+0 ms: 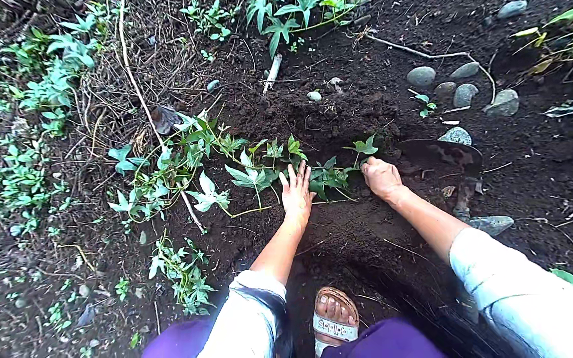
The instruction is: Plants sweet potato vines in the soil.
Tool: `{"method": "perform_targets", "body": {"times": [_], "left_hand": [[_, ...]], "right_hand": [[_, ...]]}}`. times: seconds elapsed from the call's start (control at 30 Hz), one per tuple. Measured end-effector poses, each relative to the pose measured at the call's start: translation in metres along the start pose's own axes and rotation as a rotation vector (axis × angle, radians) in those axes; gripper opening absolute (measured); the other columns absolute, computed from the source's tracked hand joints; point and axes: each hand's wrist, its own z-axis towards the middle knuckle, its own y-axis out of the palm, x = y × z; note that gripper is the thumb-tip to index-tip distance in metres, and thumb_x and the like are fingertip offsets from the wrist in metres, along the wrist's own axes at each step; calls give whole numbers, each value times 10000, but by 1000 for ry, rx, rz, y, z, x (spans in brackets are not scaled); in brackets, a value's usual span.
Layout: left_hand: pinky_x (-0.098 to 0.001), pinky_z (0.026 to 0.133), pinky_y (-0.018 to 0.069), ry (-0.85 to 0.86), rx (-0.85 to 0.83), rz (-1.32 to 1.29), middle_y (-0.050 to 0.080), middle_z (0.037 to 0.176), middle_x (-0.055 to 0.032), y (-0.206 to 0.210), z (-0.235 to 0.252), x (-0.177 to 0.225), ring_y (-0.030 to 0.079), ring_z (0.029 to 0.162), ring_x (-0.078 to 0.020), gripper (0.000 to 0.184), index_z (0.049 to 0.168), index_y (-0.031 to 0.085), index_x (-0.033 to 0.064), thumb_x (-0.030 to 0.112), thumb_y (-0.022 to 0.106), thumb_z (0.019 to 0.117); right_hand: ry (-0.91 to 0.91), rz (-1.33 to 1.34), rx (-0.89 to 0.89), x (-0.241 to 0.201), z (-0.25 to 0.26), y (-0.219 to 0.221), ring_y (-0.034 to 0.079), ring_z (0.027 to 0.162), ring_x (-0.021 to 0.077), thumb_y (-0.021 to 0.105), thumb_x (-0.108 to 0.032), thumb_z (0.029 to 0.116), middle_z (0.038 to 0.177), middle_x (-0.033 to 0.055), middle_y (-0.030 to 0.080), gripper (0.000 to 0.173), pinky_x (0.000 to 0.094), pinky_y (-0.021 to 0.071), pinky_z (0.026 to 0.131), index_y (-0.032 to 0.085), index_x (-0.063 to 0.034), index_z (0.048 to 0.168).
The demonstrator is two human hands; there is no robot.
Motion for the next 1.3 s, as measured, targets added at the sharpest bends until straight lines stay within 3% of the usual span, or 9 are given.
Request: {"method": "perform_targets", "body": {"times": [0.1, 0.17, 0.27, 0.43, 0.67, 0.8, 0.9, 1.0, 1.3], "left_hand": [[-631, 1239, 0, 94, 96, 92, 53, 1740, -151, 3, -5, 4, -9, 1613, -325, 781, 1617, 189, -54, 377, 535, 1066], [-594, 1254, -22, 141, 97, 123, 94, 1735, -163, 2, -1, 5, 25, 1617, -271, 753, 1608, 204, -70, 353, 523, 1074], [-560, 1262, -45, 123, -39, 77, 103, 1738, -130, -4, 9, 6, 31, 1618, -225, 722, 1621, 208, -29, 348, 501, 1080], [-588, 1257, 26, 144, 42, 46, 172, 1728, -129, 6, 6, 2, 147, 1599, -322, 700, 1601, 280, -38, 317, 553, 1063], [-613, 1250, -46, 72, -295, 131, 37, 1746, -120, -21, 19, 13, 19, 1615, -294, 659, 1618, 237, -24, 323, 456, 1102], [-622, 1247, -25, 70, -280, 119, 30, 1747, -111, -20, 18, 13, 22, 1615, -294, 671, 1624, 232, -7, 325, 478, 1095], [-609, 1256, -1, 58, -277, 46, 31, 1749, -100, -22, 18, 10, 26, 1616, -281, 718, 1645, 161, 23, 329, 496, 1089], [-602, 1258, -10, 54, -314, 35, -4, 1750, -91, -23, 20, 7, -1, 1617, -264, 801, 1658, 88, 50, 424, 495, 1078], [-613, 1256, -31, 71, -354, 4, -19, 1749, -90, -28, 21, 2, -27, 1617, -267, 865, 1660, 75, 57, 512, 495, 1057]], "right_hand": [[-44, -26, 1, -1, 4, 5, 641, 1121, 525, 509, 54, 1011, 1198, 345, 631, 195, 645, 531, 862, 664, 149, 1083], [-7, -24, 14, -4, 5, 7, 635, 1136, 522, 499, 51, 1014, 1214, 342, 628, 205, 639, 529, 864, 659, 148, 1098], [116, 2, 35, -13, 5, 7, 626, 1162, 513, 488, 27, 1029, 1253, 334, 618, 227, 634, 525, 893, 657, 139, 1132], [236, 28, -10, -27, 11, 3, 614, 1181, 521, 499, 43, 1014, 1299, 339, 595, 250, 649, 512, 922, 635, 130, 1205], [209, -37, -25, -21, -9, -14, 577, 1231, 475, 592, -27, 1006, 1244, 280, 636, 182, 603, 496, 969, 702, 86, 1095], [221, -14, -4, -13, -13, -11, 590, 1208, 494, 587, -26, 1019, 1241, 298, 629, 185, 631, 512, 928, 702, 93, 1101], [193, -9, -23, -11, -8, -6, 598, 1202, 494, 554, 7, 1020, 1240, 305, 627, 185, 635, 518, 911, 695, 101, 1095], [181, -22, -52, -12, -3, -5, 596, 1211, 494, 535, 35, 1015, 1256, 310, 623, 195, 631, 516, 919, 692, 106, 1104], [212, -50, -43, -19, -4, -1, 580, 1234, 492, 523, 61, 1008, 1257, 306, 617, 187, 628, 523, 899, 679, 110, 1097]]}}
